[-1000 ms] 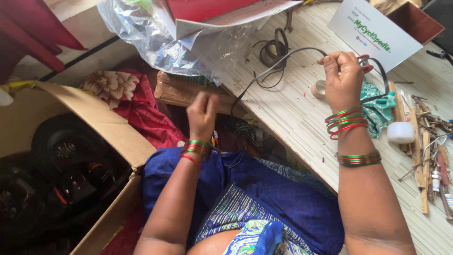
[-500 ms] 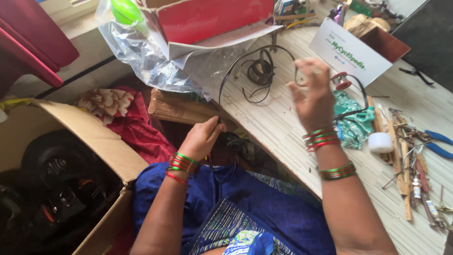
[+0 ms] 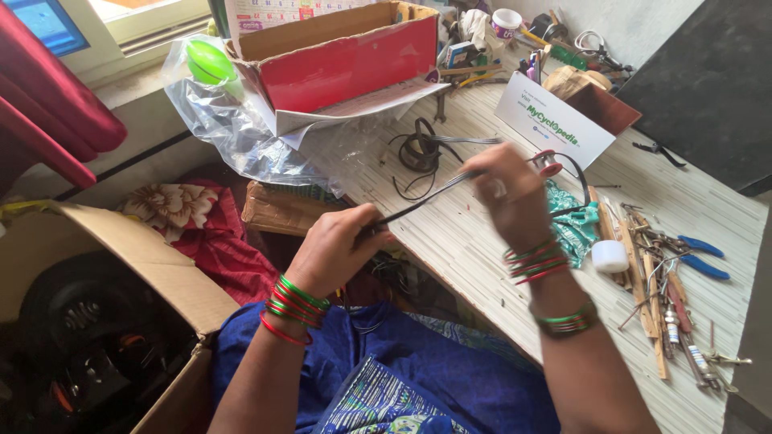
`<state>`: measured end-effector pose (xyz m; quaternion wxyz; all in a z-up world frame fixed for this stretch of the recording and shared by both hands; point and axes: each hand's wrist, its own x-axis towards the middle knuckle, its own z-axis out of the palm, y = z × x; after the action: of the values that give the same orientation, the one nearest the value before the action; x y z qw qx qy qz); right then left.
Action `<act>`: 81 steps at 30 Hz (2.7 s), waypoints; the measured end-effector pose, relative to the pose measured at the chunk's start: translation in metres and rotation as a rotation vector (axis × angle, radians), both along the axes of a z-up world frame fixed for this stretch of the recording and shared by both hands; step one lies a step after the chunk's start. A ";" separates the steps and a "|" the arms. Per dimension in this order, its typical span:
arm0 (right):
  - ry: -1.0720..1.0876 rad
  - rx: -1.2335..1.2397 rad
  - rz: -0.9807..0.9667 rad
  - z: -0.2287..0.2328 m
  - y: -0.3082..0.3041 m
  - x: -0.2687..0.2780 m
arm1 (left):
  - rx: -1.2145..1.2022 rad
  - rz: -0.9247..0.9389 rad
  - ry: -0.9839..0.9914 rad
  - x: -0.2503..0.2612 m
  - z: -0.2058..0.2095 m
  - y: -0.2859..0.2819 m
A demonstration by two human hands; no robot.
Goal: The person wipes a plastic electronic housing with a cloth, places it in a box with speakers, and applies adhesive to a component using a glue gun. They continue by cleaning the component with a cloth and handling various wires.
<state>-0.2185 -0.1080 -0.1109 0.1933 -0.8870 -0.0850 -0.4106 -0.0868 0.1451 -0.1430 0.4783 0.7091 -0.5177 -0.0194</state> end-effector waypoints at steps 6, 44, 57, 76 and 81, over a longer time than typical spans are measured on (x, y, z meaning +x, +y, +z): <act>-0.252 0.505 -0.225 -0.020 -0.112 -0.032 | -0.091 -0.143 0.250 0.026 -0.034 -0.010; 0.031 -0.403 -0.247 0.001 0.028 -0.001 | -0.040 -0.233 0.263 0.003 0.004 -0.052; 0.072 -0.178 -0.224 0.011 0.001 -0.019 | -0.059 -0.628 0.904 -0.007 -0.022 -0.045; 0.158 -0.162 -0.356 -0.004 -0.014 -0.011 | -0.631 -0.797 1.287 0.004 -0.025 -0.058; 0.365 -0.216 -0.281 -0.026 0.012 0.003 | -0.859 -0.542 1.336 0.006 0.011 -0.091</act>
<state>-0.2153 -0.0958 -0.1370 0.0505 -0.9651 0.0321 -0.2549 -0.0803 0.0537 -0.1319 0.8916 0.1559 -0.2403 -0.3508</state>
